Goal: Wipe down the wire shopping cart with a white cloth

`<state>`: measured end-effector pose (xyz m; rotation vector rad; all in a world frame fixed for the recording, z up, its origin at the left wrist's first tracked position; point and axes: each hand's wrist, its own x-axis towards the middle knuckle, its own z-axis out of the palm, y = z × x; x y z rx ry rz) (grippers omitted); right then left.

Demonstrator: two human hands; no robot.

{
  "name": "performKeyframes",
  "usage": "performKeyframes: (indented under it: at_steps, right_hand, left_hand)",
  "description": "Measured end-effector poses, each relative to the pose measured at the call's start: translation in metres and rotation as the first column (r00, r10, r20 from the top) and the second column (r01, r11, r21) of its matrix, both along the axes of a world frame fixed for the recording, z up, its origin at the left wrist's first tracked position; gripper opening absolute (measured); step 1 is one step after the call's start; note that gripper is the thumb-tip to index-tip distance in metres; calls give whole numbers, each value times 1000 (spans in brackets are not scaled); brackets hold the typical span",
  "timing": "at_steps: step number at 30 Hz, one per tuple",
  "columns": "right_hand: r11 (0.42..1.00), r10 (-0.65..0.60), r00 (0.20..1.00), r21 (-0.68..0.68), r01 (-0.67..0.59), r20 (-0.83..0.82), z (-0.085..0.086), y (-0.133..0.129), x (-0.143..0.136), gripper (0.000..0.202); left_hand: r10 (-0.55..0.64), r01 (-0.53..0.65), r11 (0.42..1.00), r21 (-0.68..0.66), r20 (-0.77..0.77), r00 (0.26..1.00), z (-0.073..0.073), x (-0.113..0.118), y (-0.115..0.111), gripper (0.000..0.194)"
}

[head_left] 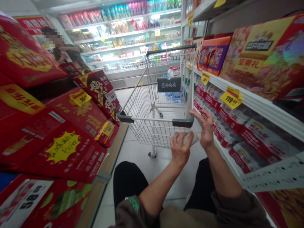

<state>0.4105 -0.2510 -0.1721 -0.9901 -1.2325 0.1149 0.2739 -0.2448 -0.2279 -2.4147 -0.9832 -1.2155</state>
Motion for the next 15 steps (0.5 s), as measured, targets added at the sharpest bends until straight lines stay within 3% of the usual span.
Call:
performKeyframes:
  at_steps: [3,9,15]
  right_hand:
    - [999,-38,999,6,38,30,3,-2,0,63]
    - [1000,1,999,25,-2,41,0,-1,0,51]
    - [1000,-24,999,-10,24,42,-1,1,1,61]
  left_hand:
    - [13,-14,1000,-27,-16,1000,1,1,-1,48]
    - [6,-7,1000,27,27,1000,1,3,0,47]
    - [-82,79,989,121,22,996,-27,-16,17,47]
